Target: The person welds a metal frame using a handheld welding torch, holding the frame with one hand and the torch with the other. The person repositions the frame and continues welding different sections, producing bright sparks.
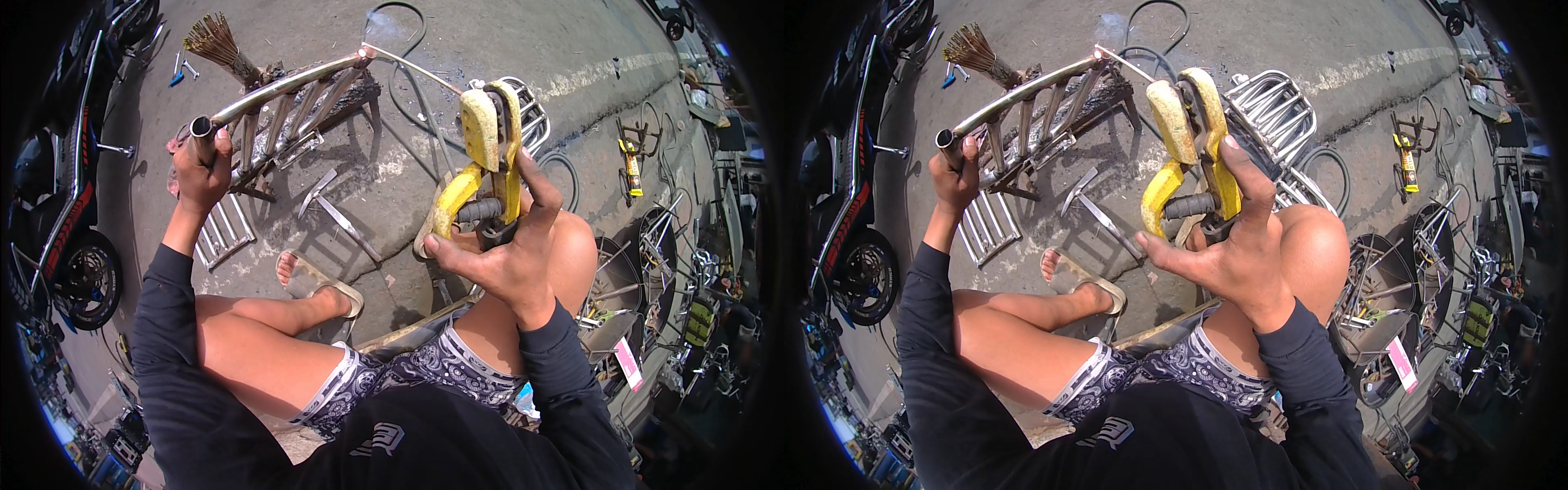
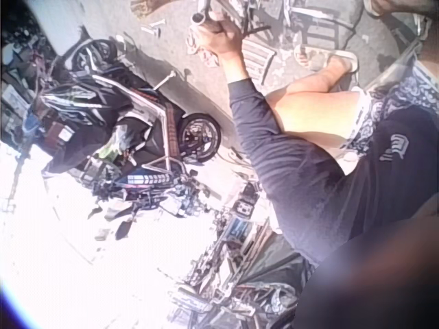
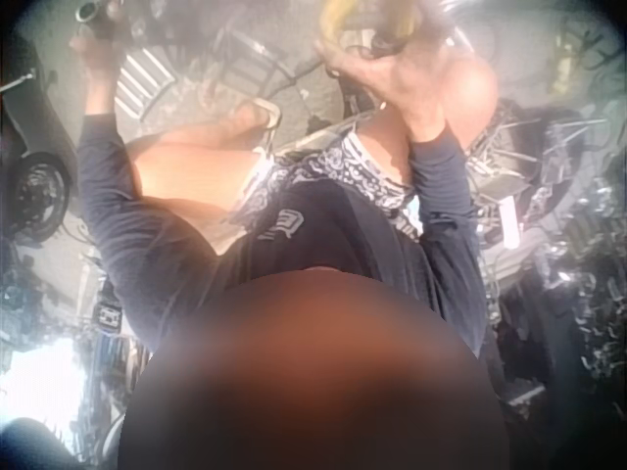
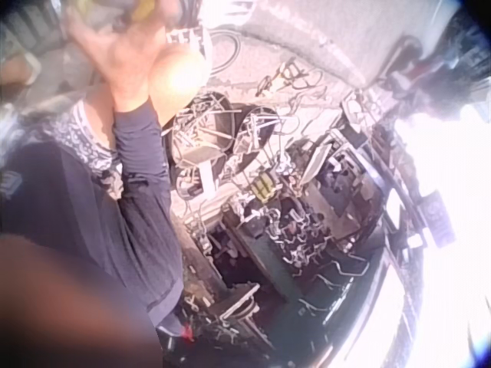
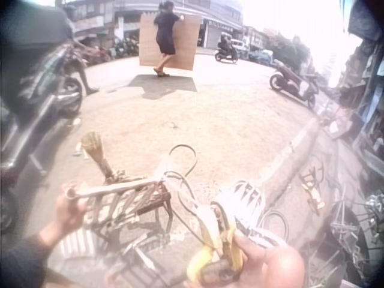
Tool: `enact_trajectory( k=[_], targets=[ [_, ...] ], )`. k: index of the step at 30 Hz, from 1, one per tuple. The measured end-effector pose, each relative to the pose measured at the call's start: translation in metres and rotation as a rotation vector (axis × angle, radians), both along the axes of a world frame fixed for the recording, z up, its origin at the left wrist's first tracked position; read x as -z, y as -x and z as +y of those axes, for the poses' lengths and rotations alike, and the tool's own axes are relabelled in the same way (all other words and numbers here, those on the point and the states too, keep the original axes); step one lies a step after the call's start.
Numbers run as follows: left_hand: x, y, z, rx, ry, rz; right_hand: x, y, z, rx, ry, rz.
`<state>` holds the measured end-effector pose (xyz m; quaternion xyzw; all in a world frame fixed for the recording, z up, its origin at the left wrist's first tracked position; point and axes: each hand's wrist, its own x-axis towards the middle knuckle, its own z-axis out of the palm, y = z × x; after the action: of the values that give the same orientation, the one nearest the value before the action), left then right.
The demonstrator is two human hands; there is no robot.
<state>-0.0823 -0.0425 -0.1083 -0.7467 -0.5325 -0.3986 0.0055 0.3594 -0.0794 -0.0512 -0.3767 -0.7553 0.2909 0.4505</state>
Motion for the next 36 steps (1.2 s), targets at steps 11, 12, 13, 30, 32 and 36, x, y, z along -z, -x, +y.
enact_trajectory(
  k=[11,12,13,30,32,36],
  targets=[
    [0.0032,0.0053,0.0011,0.002,0.0,0.03,-0.0035,0.0,-0.0004,0.012,-0.022,-0.055],
    [0.0035,0.0059,0.0011,0.001,0.002,0.033,-0.0037,0.0,-0.0003,0.015,-0.023,-0.059],
    [0.0037,0.0062,0.001,0.0,0.005,0.037,-0.0038,-0.0001,-0.0002,0.018,-0.028,-0.065],
    [-0.0004,-0.0005,0.0009,0.005,-0.015,0.019,-0.0052,0.002,0.0013,0.017,-0.024,-0.069],
    [-0.0002,0.0004,0.0009,0.006,-0.016,0.024,-0.0051,0.0017,0.0011,0.022,-0.028,-0.089],
    [-0.0015,0.0,0.0012,0.003,-0.013,0.039,-0.0039,0.0028,0.0015,0.027,-0.018,-0.074]
  ],
)
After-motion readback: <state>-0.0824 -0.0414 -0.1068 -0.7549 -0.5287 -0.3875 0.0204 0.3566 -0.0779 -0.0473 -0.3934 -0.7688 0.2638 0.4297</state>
